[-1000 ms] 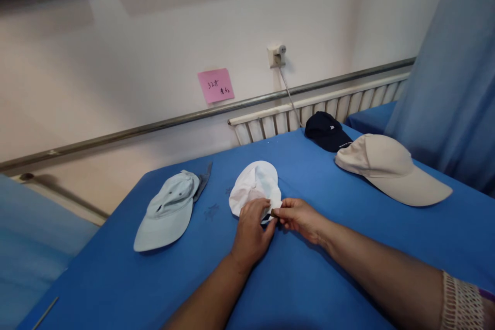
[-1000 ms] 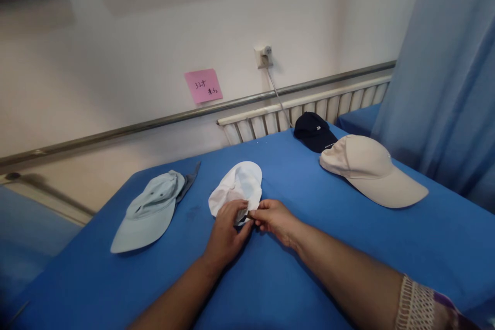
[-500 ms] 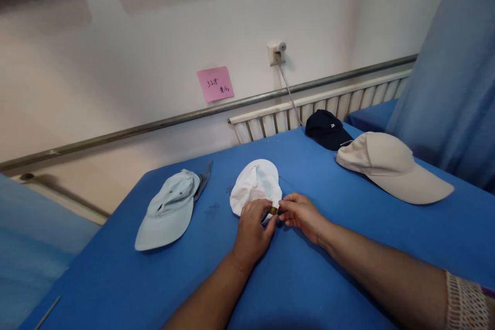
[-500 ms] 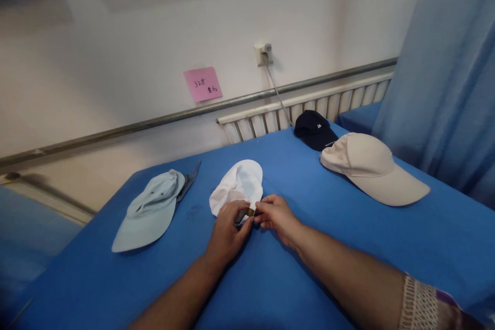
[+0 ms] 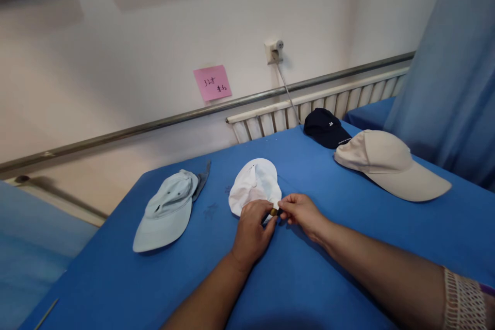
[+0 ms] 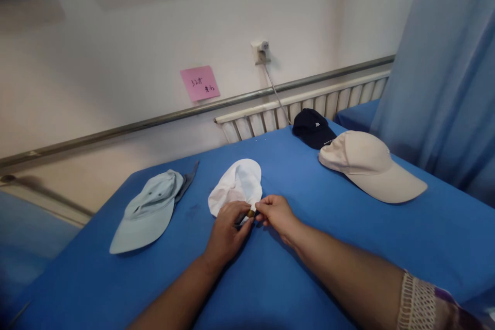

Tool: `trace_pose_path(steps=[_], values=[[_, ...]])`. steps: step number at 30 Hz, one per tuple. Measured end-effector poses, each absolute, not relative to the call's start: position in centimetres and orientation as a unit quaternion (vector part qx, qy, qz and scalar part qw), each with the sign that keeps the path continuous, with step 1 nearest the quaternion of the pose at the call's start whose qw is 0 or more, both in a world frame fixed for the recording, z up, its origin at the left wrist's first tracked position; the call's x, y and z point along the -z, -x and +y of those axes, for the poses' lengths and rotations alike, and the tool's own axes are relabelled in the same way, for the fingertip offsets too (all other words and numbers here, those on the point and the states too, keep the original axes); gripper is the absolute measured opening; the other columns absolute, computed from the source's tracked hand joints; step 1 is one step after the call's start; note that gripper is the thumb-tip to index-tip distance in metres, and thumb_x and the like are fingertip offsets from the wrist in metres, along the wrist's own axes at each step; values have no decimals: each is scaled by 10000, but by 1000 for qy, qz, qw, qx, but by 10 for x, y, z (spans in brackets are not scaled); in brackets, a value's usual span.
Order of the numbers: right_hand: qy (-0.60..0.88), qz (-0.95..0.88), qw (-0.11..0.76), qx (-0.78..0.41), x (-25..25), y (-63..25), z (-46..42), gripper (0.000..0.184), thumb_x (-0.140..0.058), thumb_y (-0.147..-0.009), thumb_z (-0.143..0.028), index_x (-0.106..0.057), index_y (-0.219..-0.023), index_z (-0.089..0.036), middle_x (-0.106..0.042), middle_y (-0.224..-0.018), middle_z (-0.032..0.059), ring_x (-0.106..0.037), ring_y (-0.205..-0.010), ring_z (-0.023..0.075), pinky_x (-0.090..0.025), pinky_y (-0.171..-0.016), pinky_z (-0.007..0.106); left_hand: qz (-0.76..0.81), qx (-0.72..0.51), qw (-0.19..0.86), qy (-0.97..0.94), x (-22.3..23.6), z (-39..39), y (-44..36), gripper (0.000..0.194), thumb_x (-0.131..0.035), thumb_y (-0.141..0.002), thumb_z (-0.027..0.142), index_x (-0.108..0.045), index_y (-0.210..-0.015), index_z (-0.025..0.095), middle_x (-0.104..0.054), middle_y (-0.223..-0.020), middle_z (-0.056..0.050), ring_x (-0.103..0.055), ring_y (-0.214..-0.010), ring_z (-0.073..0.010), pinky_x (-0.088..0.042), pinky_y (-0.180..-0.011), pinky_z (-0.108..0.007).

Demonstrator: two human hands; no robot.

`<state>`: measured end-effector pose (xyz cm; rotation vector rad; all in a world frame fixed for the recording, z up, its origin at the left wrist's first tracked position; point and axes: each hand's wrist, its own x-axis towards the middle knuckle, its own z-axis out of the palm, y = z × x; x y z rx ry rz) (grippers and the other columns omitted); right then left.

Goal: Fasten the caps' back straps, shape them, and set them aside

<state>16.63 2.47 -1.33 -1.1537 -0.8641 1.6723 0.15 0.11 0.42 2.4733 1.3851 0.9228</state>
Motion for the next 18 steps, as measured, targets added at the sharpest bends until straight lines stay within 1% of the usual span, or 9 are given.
trace_pose_path(steps=[8,11,14,18], values=[[460,-343,447,-687,14,-168,25,166,-713,-742,-243,-615,-661,-136,-617,-543,7,-527,-468,70,-382,-430,167,454,-310,81,-831,0,3,-1,213,-607,-818,150,-626,-1012,236,-685,-1055,-53,-600,-1047,-238,-455,-943,-436],[449,-328,449,-700,15,-169,25,171,-719,-740,-242,-611,-659,-137,-620,-560,10,-541,-483,72,-399,-446,166,439,-319,81,-836,1,3,-1,156,-559,-842,117,-619,-938,225,-691,-1008,-44,-608,-1015,-221,-454,-936,-424],[437,-307,449,-716,15,-170,26,156,-709,-753,-227,-609,-677,-134,-611,-570,3,-553,-494,70,-400,-447,156,442,-329,75,-831,0,3,-2,164,-515,-866,109,-612,-940,218,-687,-990,-44,-612,-993,-210,-459,-924,-409],[435,-291,445,-726,12,-170,25,119,-688,-777,-194,-610,-711,-132,-615,-582,5,-566,-503,73,-399,-438,148,460,-338,71,-818,-3,2,-2,145,-548,-852,138,-610,-959,214,-674,-1011,-51,-606,-996,-212,-473,-896,-384]])
